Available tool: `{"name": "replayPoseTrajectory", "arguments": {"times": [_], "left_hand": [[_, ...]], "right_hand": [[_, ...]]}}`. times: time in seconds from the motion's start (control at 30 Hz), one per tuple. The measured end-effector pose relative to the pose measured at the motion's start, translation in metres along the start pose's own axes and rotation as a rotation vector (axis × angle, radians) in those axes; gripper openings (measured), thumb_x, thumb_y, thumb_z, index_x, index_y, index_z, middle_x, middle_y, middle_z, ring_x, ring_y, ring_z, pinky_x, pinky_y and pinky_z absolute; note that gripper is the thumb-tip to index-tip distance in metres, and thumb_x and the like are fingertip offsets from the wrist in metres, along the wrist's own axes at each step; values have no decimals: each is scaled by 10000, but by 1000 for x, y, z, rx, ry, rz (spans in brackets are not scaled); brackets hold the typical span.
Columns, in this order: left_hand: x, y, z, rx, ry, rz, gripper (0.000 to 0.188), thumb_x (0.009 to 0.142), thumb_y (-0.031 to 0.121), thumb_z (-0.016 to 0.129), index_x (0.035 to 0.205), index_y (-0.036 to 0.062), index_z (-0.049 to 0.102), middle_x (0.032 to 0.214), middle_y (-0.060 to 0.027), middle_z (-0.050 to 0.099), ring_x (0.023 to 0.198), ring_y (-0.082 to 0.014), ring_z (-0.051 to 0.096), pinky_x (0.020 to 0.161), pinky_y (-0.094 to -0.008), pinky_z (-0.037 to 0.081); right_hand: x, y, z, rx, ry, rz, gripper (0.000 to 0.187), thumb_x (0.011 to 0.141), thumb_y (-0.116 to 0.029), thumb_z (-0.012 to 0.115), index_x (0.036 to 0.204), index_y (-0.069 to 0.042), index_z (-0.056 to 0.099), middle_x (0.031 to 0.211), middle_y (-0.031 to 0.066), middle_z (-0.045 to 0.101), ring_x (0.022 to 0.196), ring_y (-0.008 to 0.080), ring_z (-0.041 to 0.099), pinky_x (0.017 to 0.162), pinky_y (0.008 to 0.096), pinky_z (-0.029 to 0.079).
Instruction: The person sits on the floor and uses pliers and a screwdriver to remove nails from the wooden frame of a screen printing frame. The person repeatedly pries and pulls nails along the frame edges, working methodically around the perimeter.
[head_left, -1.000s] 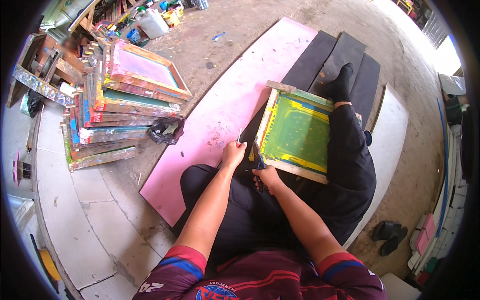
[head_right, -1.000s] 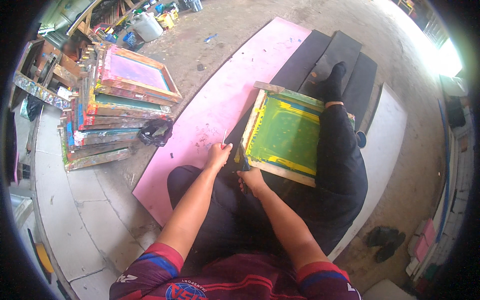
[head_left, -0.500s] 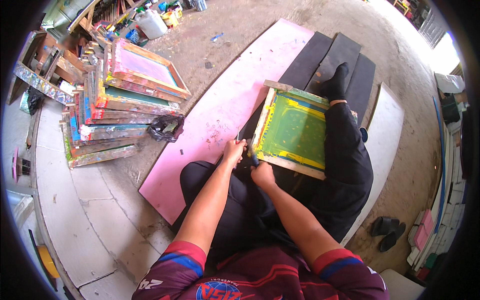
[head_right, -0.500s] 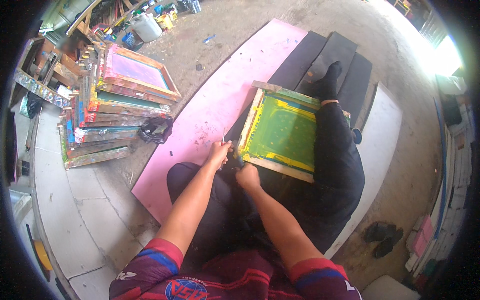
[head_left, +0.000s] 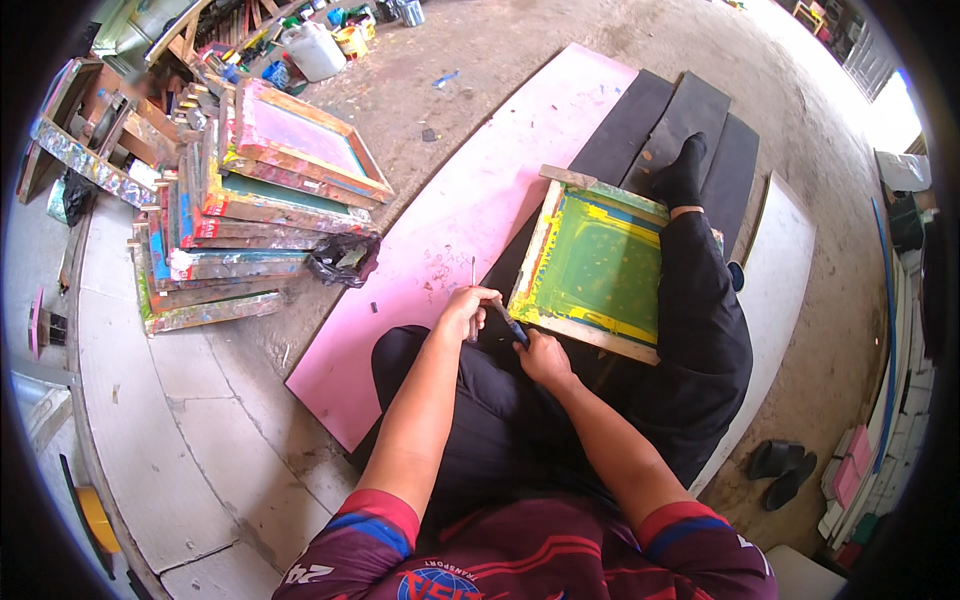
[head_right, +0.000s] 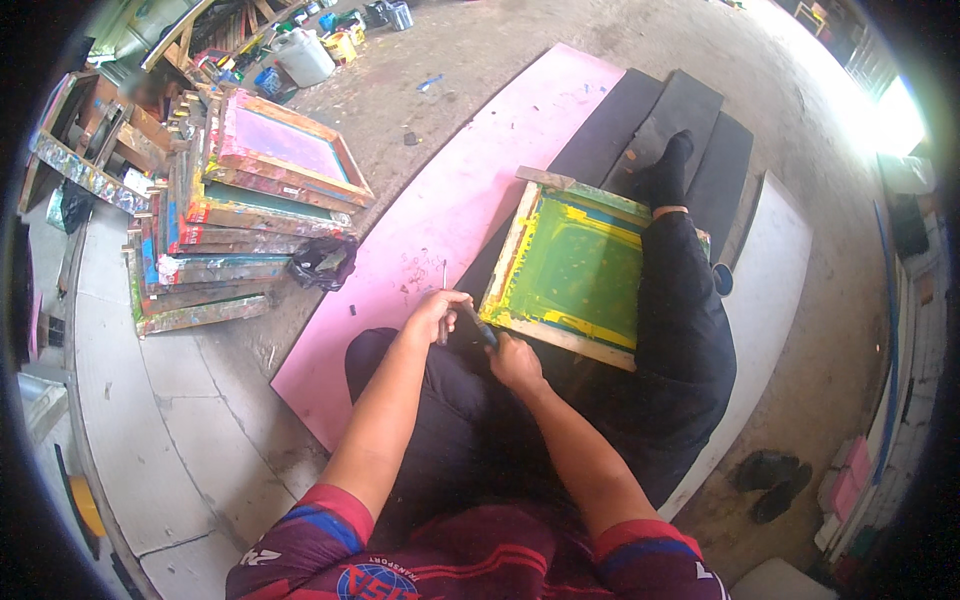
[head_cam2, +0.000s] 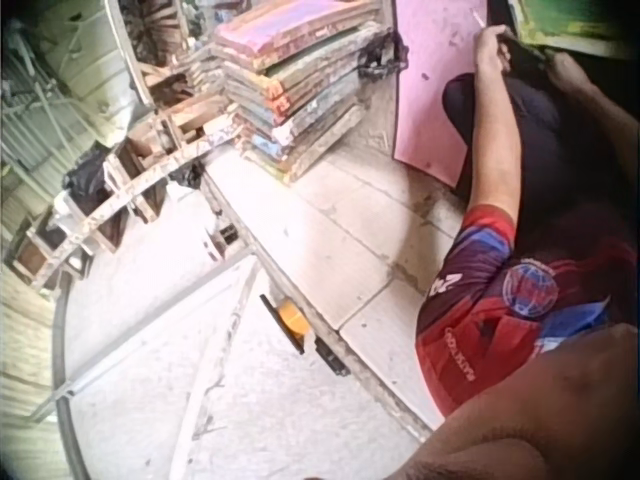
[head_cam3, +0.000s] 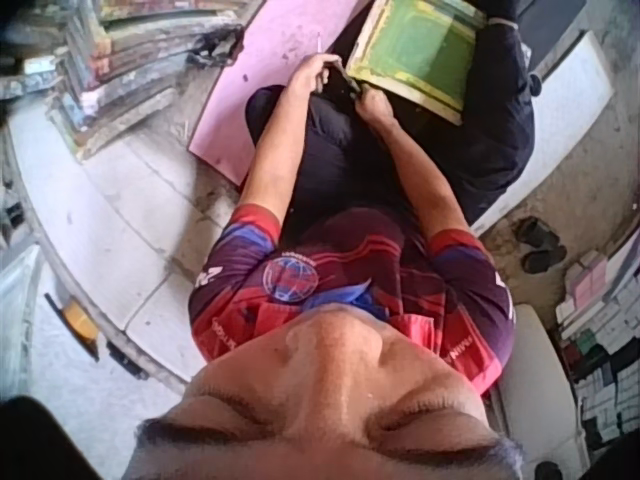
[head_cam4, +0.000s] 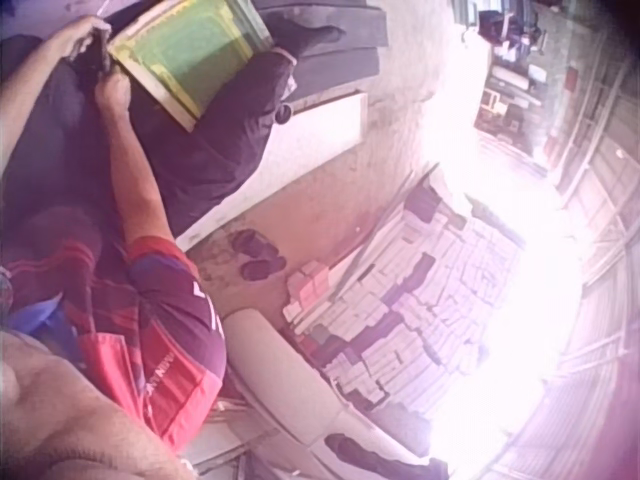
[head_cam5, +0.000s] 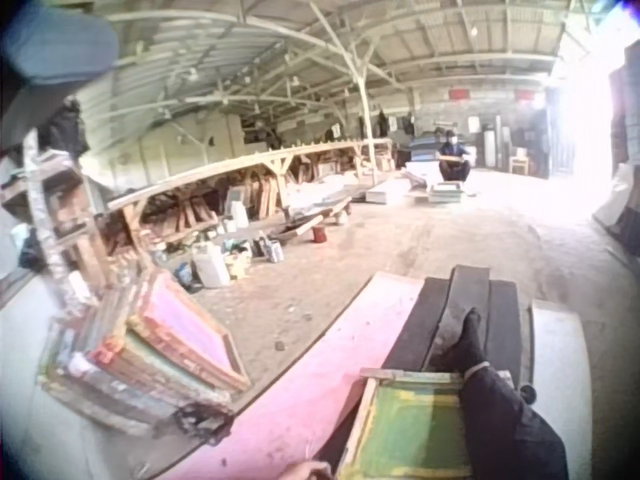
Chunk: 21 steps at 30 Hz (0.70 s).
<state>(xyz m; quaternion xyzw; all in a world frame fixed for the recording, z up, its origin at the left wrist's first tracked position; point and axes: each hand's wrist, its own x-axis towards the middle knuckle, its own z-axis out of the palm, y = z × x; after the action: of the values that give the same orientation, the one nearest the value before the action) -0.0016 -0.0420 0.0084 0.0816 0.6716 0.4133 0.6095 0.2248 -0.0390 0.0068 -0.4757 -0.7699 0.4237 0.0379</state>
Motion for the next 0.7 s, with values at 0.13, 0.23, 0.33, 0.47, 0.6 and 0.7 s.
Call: {"name": "replayPoseTrajectory", "arguments": {"times": [0.13,0.23,0.33,0.47,0.6,0.7], "left_hand": [[0,15,3,-41,157,83,158,887,191,742,934,40,738,800,-71,728,412,-111,466,392,-311,387],[10,19,-21,47,464,151,174,846,186,805,941,58,734,709,-62,676,430,-139,497,392,-320,395],[19,25,-30,68,634,165,166,818,186,828,898,61,753,694,-58,663,460,-160,542,415,-335,415],[36,10,-44,306,767,306,194,810,220,832,871,47,770,749,-105,726,639,-251,692,590,-402,529],[20,13,-8,744,603,349,226,836,266,804,912,57,765,885,-132,768,911,-324,743,817,-435,561],[13,12,7,959,589,376,211,868,278,774,939,81,749,939,-129,768,959,-334,730,829,-450,564]], "right_hand": [[-2,2,-6,77,-4,-45,421,951,-390,664,1101,4,665,987,305,700,1000,473,670,879,539,524],[-12,-6,-17,167,-68,20,435,957,-397,657,1128,3,664,1012,308,696,1026,471,663,881,524,519],[-11,5,-21,177,-113,69,456,964,-400,644,1185,-1,654,1074,315,690,1088,475,646,936,540,505],[-13,3,-22,211,-111,54,455,964,-401,645,1156,11,654,1055,327,683,1086,488,636,920,540,504],[-9,17,-14,222,-80,53,459,962,-405,648,1153,12,652,1057,329,681,1087,489,636,916,537,506],[-6,21,-14,240,-120,71,466,959,-407,652,1171,8,654,1063,328,683,1090,483,640,925,534,508]]}}
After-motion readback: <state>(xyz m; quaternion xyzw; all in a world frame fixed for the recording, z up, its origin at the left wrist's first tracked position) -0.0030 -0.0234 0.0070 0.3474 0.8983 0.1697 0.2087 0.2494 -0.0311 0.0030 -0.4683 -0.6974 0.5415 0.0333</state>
